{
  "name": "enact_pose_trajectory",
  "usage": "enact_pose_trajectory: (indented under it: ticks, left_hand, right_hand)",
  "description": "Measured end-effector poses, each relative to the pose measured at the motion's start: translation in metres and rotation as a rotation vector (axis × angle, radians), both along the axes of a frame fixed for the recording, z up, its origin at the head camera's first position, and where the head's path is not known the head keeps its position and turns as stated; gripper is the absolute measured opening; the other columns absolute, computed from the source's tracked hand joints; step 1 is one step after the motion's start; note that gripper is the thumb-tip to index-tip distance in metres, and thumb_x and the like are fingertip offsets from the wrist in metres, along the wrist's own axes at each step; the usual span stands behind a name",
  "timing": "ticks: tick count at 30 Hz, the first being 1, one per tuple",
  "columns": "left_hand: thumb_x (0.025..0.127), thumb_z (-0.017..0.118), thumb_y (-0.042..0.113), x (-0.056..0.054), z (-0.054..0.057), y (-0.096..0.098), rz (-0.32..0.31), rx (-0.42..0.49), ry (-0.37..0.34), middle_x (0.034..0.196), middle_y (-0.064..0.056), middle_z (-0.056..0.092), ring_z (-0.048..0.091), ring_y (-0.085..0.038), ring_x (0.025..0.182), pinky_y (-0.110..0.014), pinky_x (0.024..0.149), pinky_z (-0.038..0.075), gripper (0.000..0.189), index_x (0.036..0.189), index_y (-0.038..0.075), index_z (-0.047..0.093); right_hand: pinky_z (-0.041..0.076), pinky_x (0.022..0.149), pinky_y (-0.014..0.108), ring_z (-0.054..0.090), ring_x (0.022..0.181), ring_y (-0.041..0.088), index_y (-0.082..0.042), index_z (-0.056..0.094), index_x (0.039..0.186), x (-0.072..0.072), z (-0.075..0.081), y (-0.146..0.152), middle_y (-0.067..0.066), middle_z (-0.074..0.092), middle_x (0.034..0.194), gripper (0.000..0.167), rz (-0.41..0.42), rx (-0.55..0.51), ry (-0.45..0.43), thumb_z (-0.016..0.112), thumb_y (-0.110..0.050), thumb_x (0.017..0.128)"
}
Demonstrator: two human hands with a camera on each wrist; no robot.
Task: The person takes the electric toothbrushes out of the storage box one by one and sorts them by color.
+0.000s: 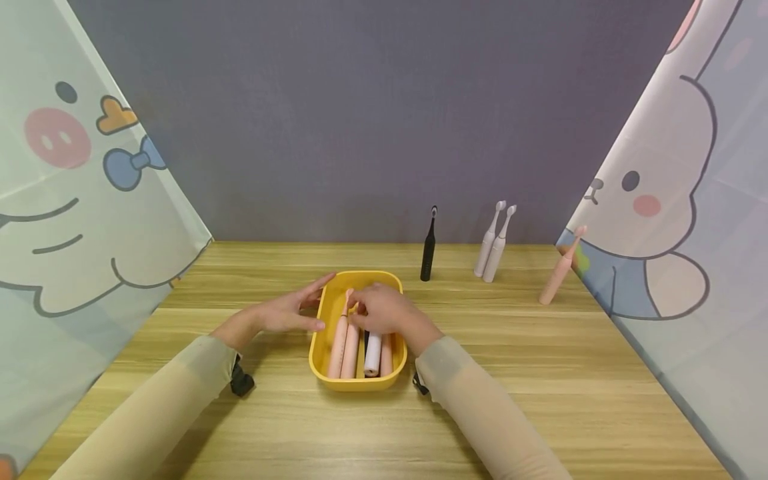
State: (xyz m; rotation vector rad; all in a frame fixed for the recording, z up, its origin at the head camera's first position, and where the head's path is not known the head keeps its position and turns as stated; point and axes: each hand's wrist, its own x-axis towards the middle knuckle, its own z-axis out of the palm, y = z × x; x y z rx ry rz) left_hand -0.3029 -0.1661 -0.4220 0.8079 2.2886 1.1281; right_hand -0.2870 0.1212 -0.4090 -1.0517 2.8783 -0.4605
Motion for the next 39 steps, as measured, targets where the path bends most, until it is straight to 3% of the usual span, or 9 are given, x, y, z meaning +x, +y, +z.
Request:
enact_pose_trajectory:
  ticks: [15, 30, 33, 39]
  left_hand:
    - [0.098, 0.082, 0.052, -0.0020, -0.0010, -0.0002, -0.018, 0.019, 0.006, 0.183, -0.016, 0.025, 0.031, -0.045, 0.165, -0.075, 0.130, 0.028, 0.119, 0.178, 0.034, -0.004]
    - [0.096, 0.084, 0.052, -0.0005, -0.0019, 0.0005, 0.001, 0.021, -0.012, 0.184, -0.012, 0.023, 0.029, -0.041, 0.167, -0.074, 0.132, 0.024, 0.115, 0.174, 0.051, 0.000]
    - [0.096, 0.084, 0.051, -0.0006, -0.0016, 0.0000, 0.001, 0.021, -0.013, 0.183, -0.012, 0.024, 0.030, -0.040, 0.167, -0.072, 0.133, 0.024, 0.115, 0.174, 0.051, 0.000]
    - [0.096, 0.084, 0.051, -0.0011, -0.0006, 0.0003, 0.001, 0.011, -0.008, 0.183, -0.015, 0.025, 0.030, -0.042, 0.166, -0.073, 0.132, 0.025, 0.119, 0.177, 0.039, -0.002]
  right_hand:
    - [0.055, 0.108, 0.044, 0.067, 0.117, 0.023, -0.021, 0.080, 0.126, 0.0022, 0.0020, -0.0026, -0.005, 0.079, 0.118, 0.033, 0.015, 0.081, 0.037, 0.065, -0.044, 0.109]
    - [0.055, 0.091, 0.036, 0.061, 0.100, 0.013, -0.025, 0.079, 0.125, 0.0029, 0.0027, -0.0003, -0.010, 0.075, 0.106, 0.026, -0.011, -0.031, -0.032, 0.070, -0.042, 0.107]
    - [0.055, 0.090, 0.037, 0.062, 0.098, 0.014, -0.024, 0.079, 0.125, 0.0027, 0.0032, 0.0002, -0.009, 0.075, 0.106, 0.026, -0.012, -0.064, -0.046, 0.071, -0.041, 0.106]
    - [0.058, 0.088, 0.036, 0.065, 0.096, 0.012, -0.022, 0.079, 0.127, 0.0024, 0.0051, 0.0008, -0.005, 0.077, 0.113, 0.030, -0.050, -0.146, -0.110, 0.074, -0.041, 0.104]
